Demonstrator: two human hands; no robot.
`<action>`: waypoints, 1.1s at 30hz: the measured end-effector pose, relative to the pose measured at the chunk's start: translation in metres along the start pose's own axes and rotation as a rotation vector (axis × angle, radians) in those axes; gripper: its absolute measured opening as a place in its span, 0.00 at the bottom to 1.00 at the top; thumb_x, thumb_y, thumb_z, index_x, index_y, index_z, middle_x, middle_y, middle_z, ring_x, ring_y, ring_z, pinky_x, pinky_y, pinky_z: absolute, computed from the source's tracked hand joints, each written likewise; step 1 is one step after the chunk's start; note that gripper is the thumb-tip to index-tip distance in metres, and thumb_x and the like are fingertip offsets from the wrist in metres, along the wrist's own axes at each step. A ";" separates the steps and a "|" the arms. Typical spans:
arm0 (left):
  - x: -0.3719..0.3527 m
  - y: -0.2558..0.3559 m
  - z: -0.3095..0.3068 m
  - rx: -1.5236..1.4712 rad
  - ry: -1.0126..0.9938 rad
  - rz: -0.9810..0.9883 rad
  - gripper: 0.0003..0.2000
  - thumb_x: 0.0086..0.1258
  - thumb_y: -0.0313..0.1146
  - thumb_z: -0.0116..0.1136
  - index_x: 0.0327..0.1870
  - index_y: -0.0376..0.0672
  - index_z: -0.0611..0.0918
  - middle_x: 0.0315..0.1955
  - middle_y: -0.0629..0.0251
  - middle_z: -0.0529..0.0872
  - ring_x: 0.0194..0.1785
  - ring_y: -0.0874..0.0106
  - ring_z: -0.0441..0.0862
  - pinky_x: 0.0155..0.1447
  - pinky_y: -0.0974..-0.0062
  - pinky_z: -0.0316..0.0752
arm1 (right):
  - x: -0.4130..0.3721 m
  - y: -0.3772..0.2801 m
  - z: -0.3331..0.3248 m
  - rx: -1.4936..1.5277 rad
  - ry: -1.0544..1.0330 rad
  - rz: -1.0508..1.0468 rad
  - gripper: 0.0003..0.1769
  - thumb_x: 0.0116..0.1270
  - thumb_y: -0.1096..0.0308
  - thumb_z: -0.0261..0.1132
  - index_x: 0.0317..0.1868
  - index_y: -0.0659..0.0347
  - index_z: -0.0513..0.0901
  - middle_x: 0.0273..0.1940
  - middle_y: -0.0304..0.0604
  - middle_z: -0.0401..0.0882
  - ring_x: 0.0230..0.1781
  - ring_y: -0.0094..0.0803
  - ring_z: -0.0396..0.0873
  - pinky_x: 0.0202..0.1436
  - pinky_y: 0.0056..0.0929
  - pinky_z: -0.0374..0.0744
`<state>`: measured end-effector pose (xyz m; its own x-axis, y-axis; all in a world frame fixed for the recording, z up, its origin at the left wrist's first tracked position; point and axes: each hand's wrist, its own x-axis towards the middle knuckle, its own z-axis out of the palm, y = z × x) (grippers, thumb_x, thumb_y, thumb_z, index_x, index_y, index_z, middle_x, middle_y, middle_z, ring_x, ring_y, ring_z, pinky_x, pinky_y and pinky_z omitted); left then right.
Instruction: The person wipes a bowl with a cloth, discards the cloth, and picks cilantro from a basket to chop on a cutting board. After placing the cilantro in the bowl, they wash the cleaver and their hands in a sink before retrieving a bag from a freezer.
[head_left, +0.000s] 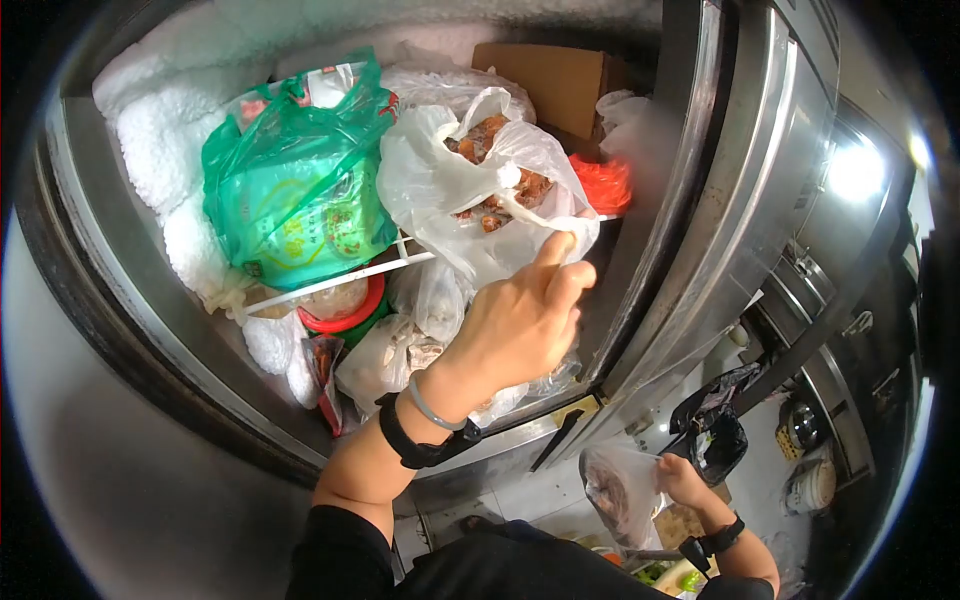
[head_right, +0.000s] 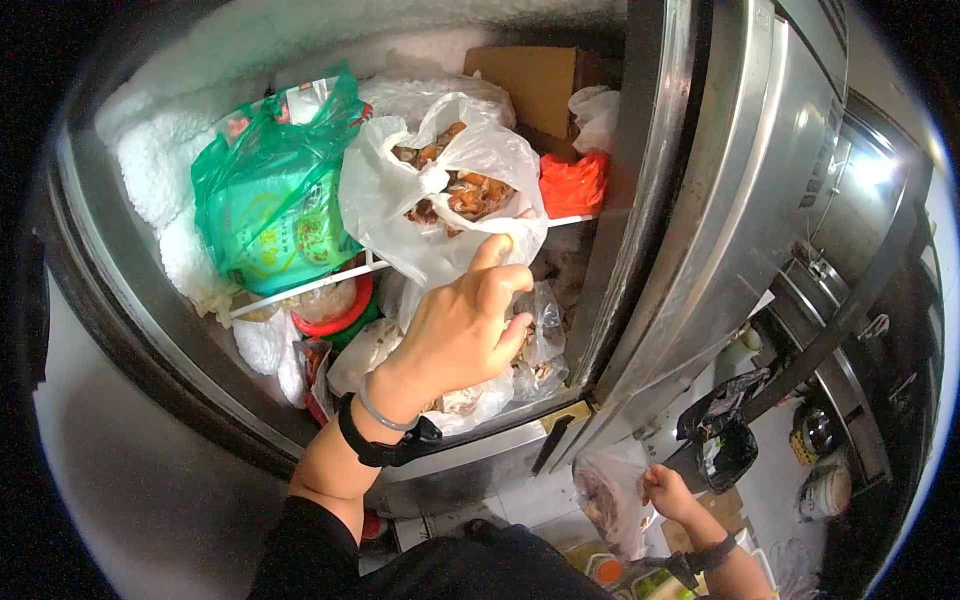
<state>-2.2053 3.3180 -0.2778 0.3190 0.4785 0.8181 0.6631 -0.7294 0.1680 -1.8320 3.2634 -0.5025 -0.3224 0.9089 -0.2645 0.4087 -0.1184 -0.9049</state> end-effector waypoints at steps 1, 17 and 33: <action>0.004 -0.001 0.002 0.061 0.003 0.048 0.15 0.54 0.24 0.56 0.44 0.45 0.71 0.57 0.56 0.72 0.40 0.58 0.81 0.38 0.64 0.77 | 0.000 -0.001 0.002 -0.001 0.004 0.008 0.11 0.53 0.88 0.47 0.27 0.61 0.62 0.24 0.39 0.67 0.25 0.30 0.72 0.30 0.28 0.75; 0.056 -0.035 -0.047 0.117 0.084 -0.198 0.08 0.67 0.32 0.51 0.36 0.35 0.78 0.41 0.52 0.81 0.42 0.51 0.79 0.45 0.65 0.74 | 0.002 0.020 0.002 -0.001 0.022 -0.022 0.10 0.58 0.88 0.45 0.27 0.62 0.61 0.23 0.40 0.68 0.25 0.30 0.72 0.30 0.28 0.74; 0.051 -0.048 -0.048 0.470 0.069 -0.376 0.26 0.52 0.47 0.67 0.51 0.43 0.80 0.47 0.57 0.77 0.52 0.58 0.74 0.58 0.56 0.65 | 0.011 0.037 -0.001 0.028 0.028 0.007 0.12 0.50 0.89 0.46 0.26 0.61 0.61 0.24 0.39 0.66 0.25 0.30 0.71 0.30 0.29 0.75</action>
<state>-2.2532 3.3544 -0.2179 -0.0295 0.6170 0.7864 0.9550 -0.2149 0.2044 -1.8193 3.2693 -0.5386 -0.2958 0.9187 -0.2618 0.3864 -0.1355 -0.9123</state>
